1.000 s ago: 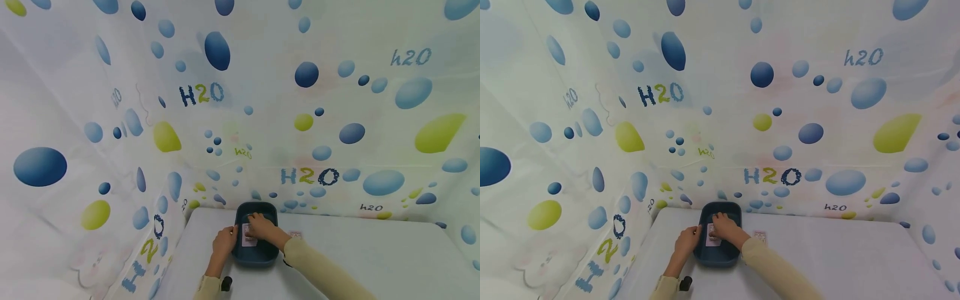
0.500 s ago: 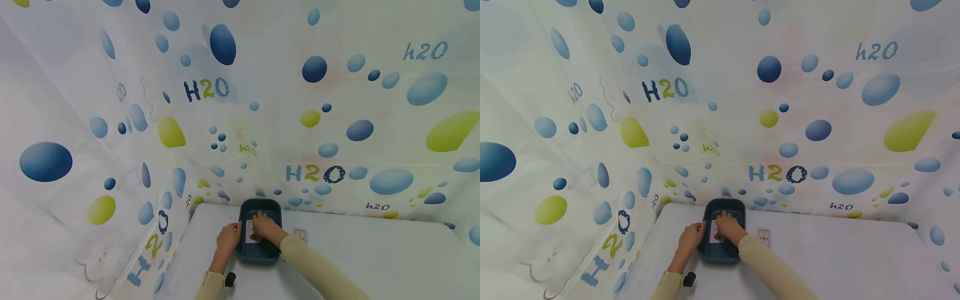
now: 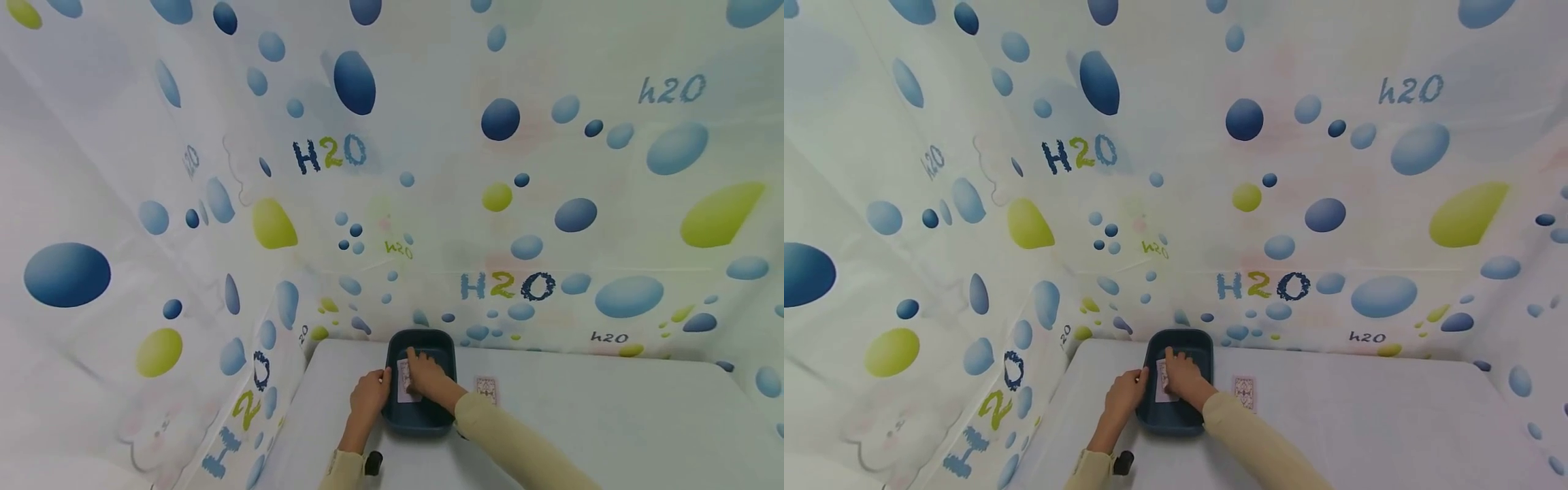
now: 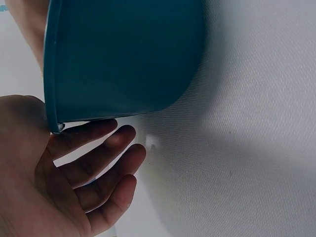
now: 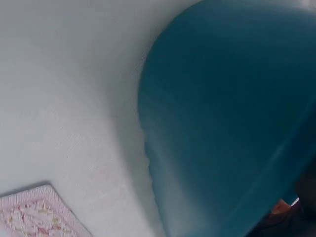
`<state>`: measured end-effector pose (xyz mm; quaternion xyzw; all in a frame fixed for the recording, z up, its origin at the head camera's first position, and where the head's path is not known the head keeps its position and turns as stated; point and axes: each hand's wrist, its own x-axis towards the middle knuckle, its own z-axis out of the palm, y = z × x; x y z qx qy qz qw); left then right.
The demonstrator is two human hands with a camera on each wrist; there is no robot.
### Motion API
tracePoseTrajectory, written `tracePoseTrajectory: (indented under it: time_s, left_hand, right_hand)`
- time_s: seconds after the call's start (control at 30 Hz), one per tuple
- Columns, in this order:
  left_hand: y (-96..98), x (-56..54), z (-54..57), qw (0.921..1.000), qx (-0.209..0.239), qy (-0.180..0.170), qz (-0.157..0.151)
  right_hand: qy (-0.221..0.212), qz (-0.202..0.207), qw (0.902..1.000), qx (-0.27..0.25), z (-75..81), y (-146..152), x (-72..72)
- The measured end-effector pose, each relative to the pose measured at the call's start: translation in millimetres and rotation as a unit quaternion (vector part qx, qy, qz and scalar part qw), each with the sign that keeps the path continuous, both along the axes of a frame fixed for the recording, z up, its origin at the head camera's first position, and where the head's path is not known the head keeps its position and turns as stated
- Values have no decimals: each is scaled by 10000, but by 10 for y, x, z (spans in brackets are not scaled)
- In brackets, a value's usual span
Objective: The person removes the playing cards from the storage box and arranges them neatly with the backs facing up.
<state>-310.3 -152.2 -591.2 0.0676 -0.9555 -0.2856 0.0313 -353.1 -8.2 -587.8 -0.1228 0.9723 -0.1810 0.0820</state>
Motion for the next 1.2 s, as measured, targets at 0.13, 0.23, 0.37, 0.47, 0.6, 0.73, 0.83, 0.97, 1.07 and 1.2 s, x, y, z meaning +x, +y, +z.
tracePoseTrajectory:
  time_s: [0.13, 0.23, 0.37, 0.47, 0.6, 0.73, 0.83, 0.97, 1.07, 1.2]
  left_hand:
    - [2, -4, -12, 10000, -23, 3, -10]
    - [1, -5, -19, 10000, -25, -2, -15]
    - [1, 5, -19, 10000, 31, -5, 16]
    - [5, 15, -14, 10000, 40, -24, 39]
    - [10, 17, 0, 10000, -16, -51, 35]
    - [13, 5, 0, 10000, -72, -22, 35]
    - [14, 0, -3, 9999, -88, -3, 58]
    - [5, 11, 1, 9999, -53, 20, 124]
    - [0, 16, -3, 9999, -54, 53, 134]
    - [8, 25, 3, 9999, -48, 59, 90]
  right_hand:
    - [-316, 80, 9980, -538, 24, 18, 25]
    - [-539, 158, 9927, -1070, 36, 50, 13]
    - [-709, 212, 9835, -1649, 71, 126, -19]
    - [-852, 216, 9757, -2005, 118, 207, -20]
    - [-1072, 269, 9621, -2493, 196, 333, -3]
    - [-1111, 382, 9526, -2806, 270, 460, 1]
    - [-1169, 402, 9465, -2981, 319, 552, 4]
    - [-1313, 379, 9395, -3142, 392, 680, 14]
    - [-1379, 367, 9392, -3123, 459, 798, 37]
    - [-1457, 326, 9398, -3073, 543, 1011, 89]
